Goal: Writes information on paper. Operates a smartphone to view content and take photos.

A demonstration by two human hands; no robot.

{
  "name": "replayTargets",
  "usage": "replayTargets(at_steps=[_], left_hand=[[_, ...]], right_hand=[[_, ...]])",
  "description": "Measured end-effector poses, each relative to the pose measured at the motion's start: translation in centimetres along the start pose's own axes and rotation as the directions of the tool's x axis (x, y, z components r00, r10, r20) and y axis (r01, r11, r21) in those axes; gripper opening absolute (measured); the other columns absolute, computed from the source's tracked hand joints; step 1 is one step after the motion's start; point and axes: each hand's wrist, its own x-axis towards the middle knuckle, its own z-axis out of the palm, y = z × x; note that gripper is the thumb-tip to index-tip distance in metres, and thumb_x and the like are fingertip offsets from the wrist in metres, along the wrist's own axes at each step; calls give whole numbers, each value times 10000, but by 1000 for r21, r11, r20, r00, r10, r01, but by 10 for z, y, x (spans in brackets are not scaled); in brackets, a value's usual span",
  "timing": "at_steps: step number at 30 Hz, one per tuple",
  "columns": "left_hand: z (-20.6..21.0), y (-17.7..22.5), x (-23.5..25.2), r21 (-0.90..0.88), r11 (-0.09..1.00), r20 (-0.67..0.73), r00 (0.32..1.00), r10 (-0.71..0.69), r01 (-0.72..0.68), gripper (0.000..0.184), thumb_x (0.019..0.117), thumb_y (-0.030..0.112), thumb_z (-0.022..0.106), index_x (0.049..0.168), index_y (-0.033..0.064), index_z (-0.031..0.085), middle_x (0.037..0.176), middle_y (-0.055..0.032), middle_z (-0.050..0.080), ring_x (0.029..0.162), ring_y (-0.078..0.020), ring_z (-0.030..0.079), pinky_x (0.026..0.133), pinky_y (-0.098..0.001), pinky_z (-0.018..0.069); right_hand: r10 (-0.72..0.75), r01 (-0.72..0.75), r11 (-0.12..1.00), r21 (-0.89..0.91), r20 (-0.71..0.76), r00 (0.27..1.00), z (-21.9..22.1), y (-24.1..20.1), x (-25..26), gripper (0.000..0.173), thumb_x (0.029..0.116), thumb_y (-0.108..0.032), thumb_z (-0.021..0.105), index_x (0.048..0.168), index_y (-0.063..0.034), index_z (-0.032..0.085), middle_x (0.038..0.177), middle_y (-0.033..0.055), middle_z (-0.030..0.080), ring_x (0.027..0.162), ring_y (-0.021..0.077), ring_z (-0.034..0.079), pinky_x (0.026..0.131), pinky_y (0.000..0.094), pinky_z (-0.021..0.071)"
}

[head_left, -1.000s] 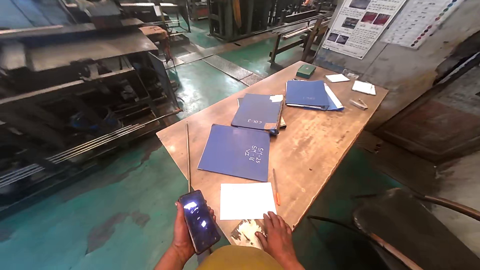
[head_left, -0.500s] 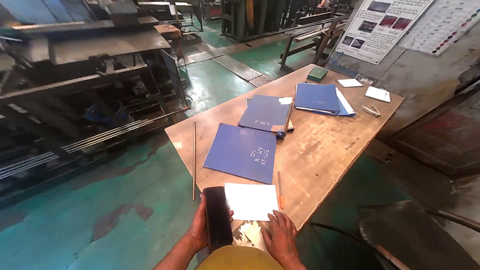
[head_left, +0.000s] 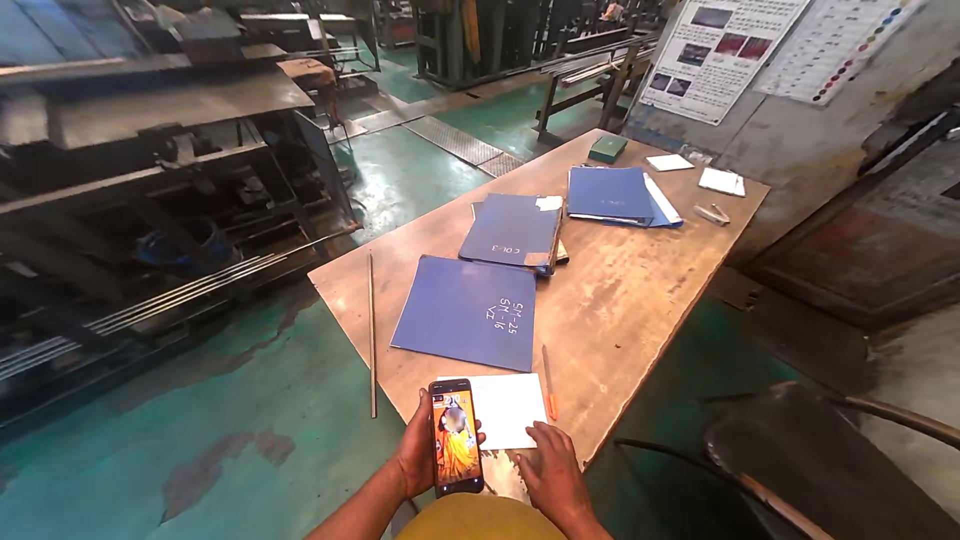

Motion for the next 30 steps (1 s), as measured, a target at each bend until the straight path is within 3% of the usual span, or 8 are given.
replayTargets(at_steps=[4, 6, 12, 18, 22, 26, 30], left_hand=[[10, 5, 4, 34, 999, 16, 1000, 3, -3, 960, 942, 799, 31, 1495, 106, 401, 1323, -236, 643, 1189, -398, 657, 971, -562, 556], [21, 6, 6, 87, 996, 7, 1000, -5, 5, 932, 969, 753, 1, 1481, 95, 418, 1290, -208, 666, 1156, -359, 675, 957, -537, 567], [26, -6, 17, 173, 985, -4, 1000, -26, 26, 836, 1030, 663, 19, 1423, 99, 496, 1207, -174, 702, 1114, -312, 692, 946, -527, 574], [5, -13, 21, 180, 982, -31, 998, -58, 63, 848, 1027, 666, 15, 1394, 95, 524, 1176, -180, 713, 1093, -317, 700, 929, -529, 581], [6, -13, 22, 184, 981, -41, 998, -55, 62, 842, 1029, 665, 18, 1389, 99, 527, 1176, -174, 713, 1087, -312, 701, 921, -526, 584], [4, -15, 22, 146, 988, -26, 998, -51, 54, 846, 1028, 665, 14, 1386, 102, 533, 1174, -171, 714, 1093, -310, 698, 930, -526, 579], [3, -18, 21, 147, 988, -18, 999, -51, 54, 854, 1021, 680, 19, 1394, 106, 529, 1184, -174, 710, 1102, -314, 694, 937, -531, 574]], right_hand=[[54, -68, 987, 145, 99, 994, -9, -18, 12, 484, 931, -340, 680, 1319, -51, 669, 1360, 142, 645, 1307, 337, 564, 1116, 458, 444], [105, -143, 956, 255, 159, 982, -15, -28, 22, 508, 941, -364, 672, 1349, -61, 648, 1369, 137, 634, 1297, 303, 569, 1075, 441, 481], [263, -393, 750, 532, 305, 915, -18, -37, 52, 496, 996, -339, 641, 1378, -28, 592, 1284, 137, 664, 1173, 202, 654, 1003, 376, 542], [391, -512, 702, 494, 333, 858, -10, -25, 46, 513, 981, -306, 668, 1384, -4, 575, 1293, 155, 662, 1155, 215, 663, 1009, 386, 534], [352, -492, 701, 517, 350, 868, -8, -28, 49, 463, 986, -291, 661, 1356, -20, 603, 1262, 131, 679, 1115, 186, 679, 982, 364, 551], [268, -512, 668, 540, 467, 843, 0, -39, 66, 440, 1024, -311, 614, 1358, -26, 598, 1242, 133, 685, 1065, 203, 707, 917, 391, 598], [290, -563, 658, 501, 521, 803, 11, -49, 85, 431, 1064, -405, 526, 1230, -33, 665, 1123, 140, 701, 987, 224, 706, 870, 423, 595]])
